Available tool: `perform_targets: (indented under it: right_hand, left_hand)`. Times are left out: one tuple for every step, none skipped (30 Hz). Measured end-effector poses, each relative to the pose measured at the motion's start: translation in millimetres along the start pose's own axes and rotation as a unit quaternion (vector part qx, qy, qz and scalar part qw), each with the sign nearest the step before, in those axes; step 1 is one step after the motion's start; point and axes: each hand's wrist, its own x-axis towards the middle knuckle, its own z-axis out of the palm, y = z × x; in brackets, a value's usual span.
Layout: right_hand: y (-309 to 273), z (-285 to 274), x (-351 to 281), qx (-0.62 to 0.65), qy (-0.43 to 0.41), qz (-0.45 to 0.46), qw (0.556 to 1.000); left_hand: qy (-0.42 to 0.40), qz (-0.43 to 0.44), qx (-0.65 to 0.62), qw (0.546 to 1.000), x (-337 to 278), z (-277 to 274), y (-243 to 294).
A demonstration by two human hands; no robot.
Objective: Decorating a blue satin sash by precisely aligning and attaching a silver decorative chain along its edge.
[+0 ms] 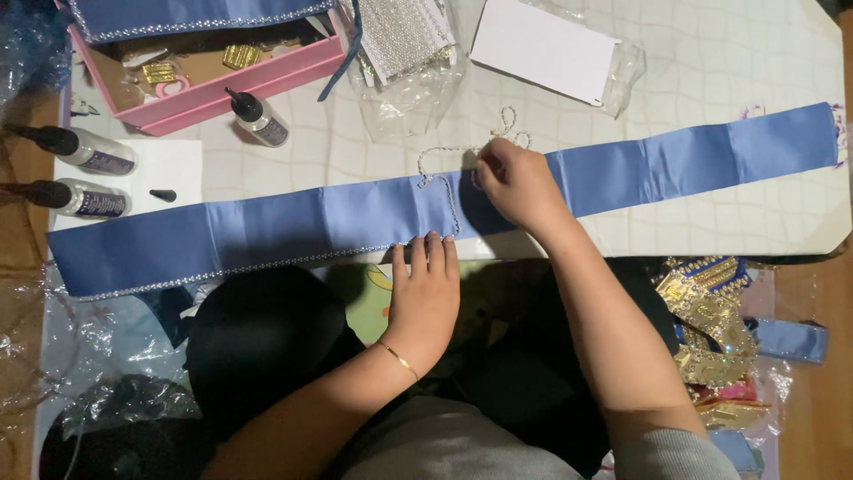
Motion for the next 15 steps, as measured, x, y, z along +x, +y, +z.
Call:
perform_targets:
  right_hand:
    - [-4.5, -2.3, -4.2, 0.000, 0.000, 0.000, 1.000]
    - [-9.2, -5.1, -7.6, -0.031, -0.038, 0.003, 0.999]
    - [-13.9, -8.1, -11.2, -0.061, -0.076, 0.006, 0.995]
    - [-17.4, -7.2, -13.0, -0.062, -0.075, 0.005, 0.995]
    - [-21.0, -6.3, -15.1, -0.062, -0.095, 0.009, 0.994]
    - [-24.5, -5.7, -16.7, -0.064, -0.114, 0.012, 0.991]
    - [-27.2, -6.8, -17.2, -0.065, -0.114, 0.010, 0.991]
    - [-30.3, -7.3, -17.9, -0.052, -0.111, 0.001, 0.992]
    - [-33.4, -7.8, -18.8, -0.040, -0.109, -0.008, 0.993]
    - [-32.8, -6.9, -18.9, -0.039, -0.110, -0.009, 0.993]
    - [-32.3, -6.2, -19.0, -0.036, -0.093, -0.011, 0.995]
    - [-31.7, -6.5, -18.1, -0.032, -0.073, -0.012, 0.997]
    - [-30.8, -6.2, -19.3, -0.032, -0.070, -0.013, 0.997]
    - [-30.1, -6.0, -20.9, 0.009, -0.021, -0.039, 0.999]
    - [-29.7, -5.5, -22.8, 0.049, 0.028, -0.064, 0.996]
  left_hand:
    - [0.000, 0.000, 0.000, 1.000, -0.3, -1.5, 0.5]
    - [0.005, -0.002, -0.002, 1.000, 0.2, -3.2, 0.7]
    - [0.011, -0.004, -0.004, 1.000, 0.7, -5.1, 1.0]
    - [0.011, -0.005, -0.003, 1.000, 2.2, -7.6, 0.4]
    - [0.022, -0.004, -0.004, 1.000, 3.6, -10.1, -0.3]
    - [0.034, -0.004, -0.006, 0.999, 5.2, -12.5, -0.7]
    - [0.035, -0.006, -0.005, 0.999, 12.9, -19.1, -11.0]
    - [0.050, -0.007, -0.047, 0.998, 19.7, -26.1, -21.3]
    - [0.065, -0.009, -0.090, 0.994, 26.4, -33.3, -31.7]
    - [0.065, -0.010, -0.088, 0.994, 36.9, -37.8, -52.3]
    - [0.104, -0.088, -0.091, 0.987, 47.4, -42.5, -72.7]
    - [0.144, -0.162, -0.093, 0.972, 60.0, -47.4, -93.5]
    - [0.146, -0.160, -0.092, 0.972, 65.4, -36.8, -119.5]
    - [0.193, -0.232, -0.156, 0.941, 70.2, -26.7, -145.2]
    - [0.239, -0.299, -0.219, 0.897, 74.6, -17.0, -171.1]
